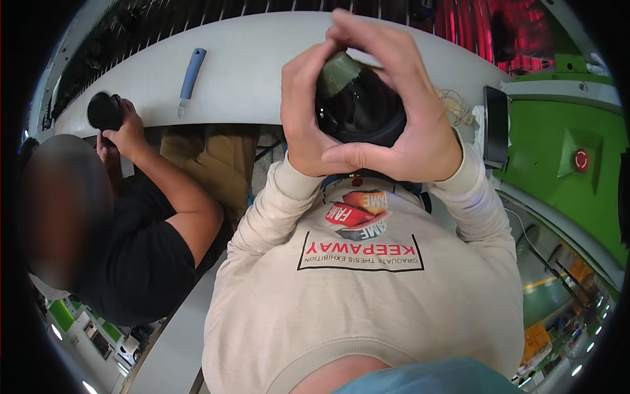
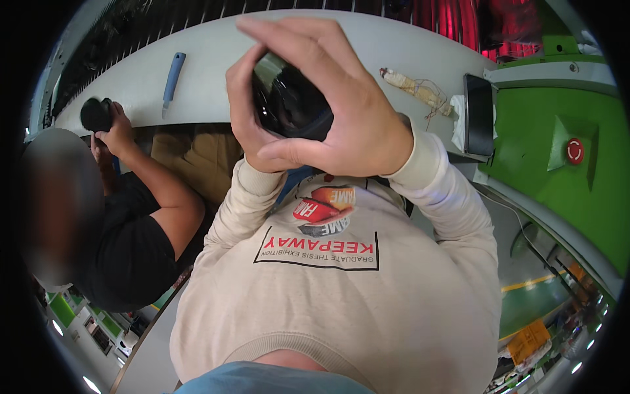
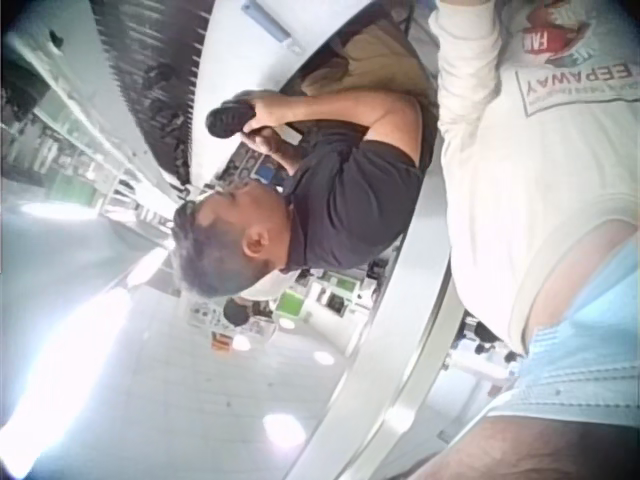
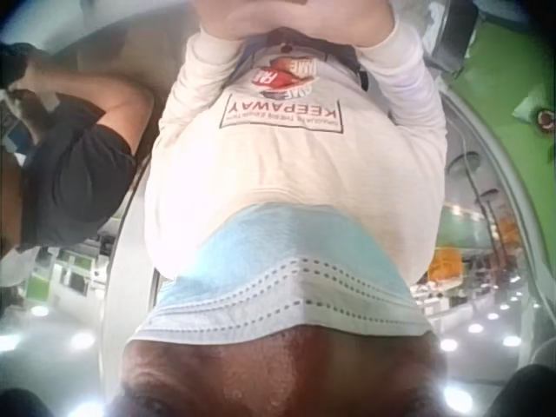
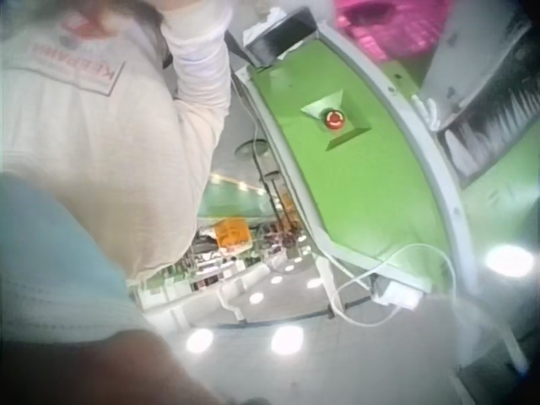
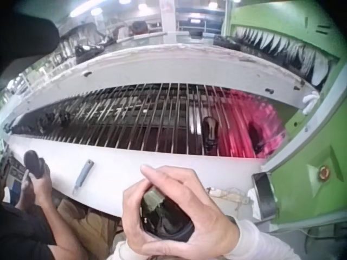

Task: The person is checking the shoe components and assembling the shoe.

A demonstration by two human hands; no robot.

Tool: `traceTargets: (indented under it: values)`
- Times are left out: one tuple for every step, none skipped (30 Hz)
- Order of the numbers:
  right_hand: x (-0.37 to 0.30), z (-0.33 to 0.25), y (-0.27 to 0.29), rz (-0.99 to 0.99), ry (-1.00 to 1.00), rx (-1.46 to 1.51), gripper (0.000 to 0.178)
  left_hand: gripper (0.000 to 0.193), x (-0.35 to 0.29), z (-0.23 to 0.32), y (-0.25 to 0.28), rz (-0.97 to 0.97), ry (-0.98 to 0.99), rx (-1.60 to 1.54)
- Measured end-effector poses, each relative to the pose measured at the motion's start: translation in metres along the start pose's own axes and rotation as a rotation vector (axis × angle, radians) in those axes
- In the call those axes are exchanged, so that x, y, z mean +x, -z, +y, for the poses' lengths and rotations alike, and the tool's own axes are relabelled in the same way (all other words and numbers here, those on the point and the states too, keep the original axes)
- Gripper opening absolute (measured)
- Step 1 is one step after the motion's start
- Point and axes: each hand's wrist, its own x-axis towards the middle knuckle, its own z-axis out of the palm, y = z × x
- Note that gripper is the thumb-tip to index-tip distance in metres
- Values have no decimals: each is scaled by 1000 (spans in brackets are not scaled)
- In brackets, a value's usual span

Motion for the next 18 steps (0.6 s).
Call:
traceTargets:
  values:
    - [1, -1, 1, -1, 17, -17, 112, 98, 3, 3, 1, -12, -53, 24]
    - [2, -2, 4, -15, 40, -89, 103, 96, 6, 9, 0, -4, -38, 40]
    - [3, -5, 6, -28, 66, -165, 94, 106, 3, 7, 0, -27, -37, 33]
    - [1, -4, 5, -11, 20, -126, 85, 113, 1, 8, -1, -59, 10, -12]
    - [-4, -2, 7, -33, -39, -123, 87, 121, 0, 8, -2, -94, 48, -63]
    - [-5, -3, 9, -31, -72, -113, 82, 138, -1, 1, -2, -143, 110, -183]
    - [-6, -3, 10, -30, -103, -95, 78, 145, 4, -5, -3, -138, 45, -270]
    - [-9, 2, 13, -16, -63, -134, 78, 140, 9, -9, 1, -151, 91, -275]
    - [-15, 6, 16, 35, -226, 40, 73, 135, 9, -12, 7, -165, 145, -279]
    - [-20, 11, 19, 82, -386, 224, 69, 123, 4, -26, 14, -144, 217, -248]
    - [-25, 18, 21, 89, -353, 203, 69, 111, -3, -41, 21, -125, 294, -217]
    - [-28, 27, 24, 168, -450, 448, 65, 96, -8, -52, 31, -104, 338, -161]
    - [-28, 32, 29, 238, -545, 699, 62, 81, -15, -63, 39, -79, 386, -105]
    - [-21, 25, 35, 272, -506, 726, 62, 71, -29, -76, 45, 5, 457, -134]
    - [-9, 10, 43, 314, -386, 674, 61, 61, -39, -85, 46, 82, 530, -170]
    - [8, -2, 54, 372, -241, 577, 61, 61, -42, -84, 46, 78, 512, -176]
    - [27, -15, 66, 429, -101, 481, 60, 54, -44, -82, 44, 113, 486, -127]
    - [52, -40, 71, 539, -20, 542, 61, 46, -46, -81, 44, 148, 464, -77]
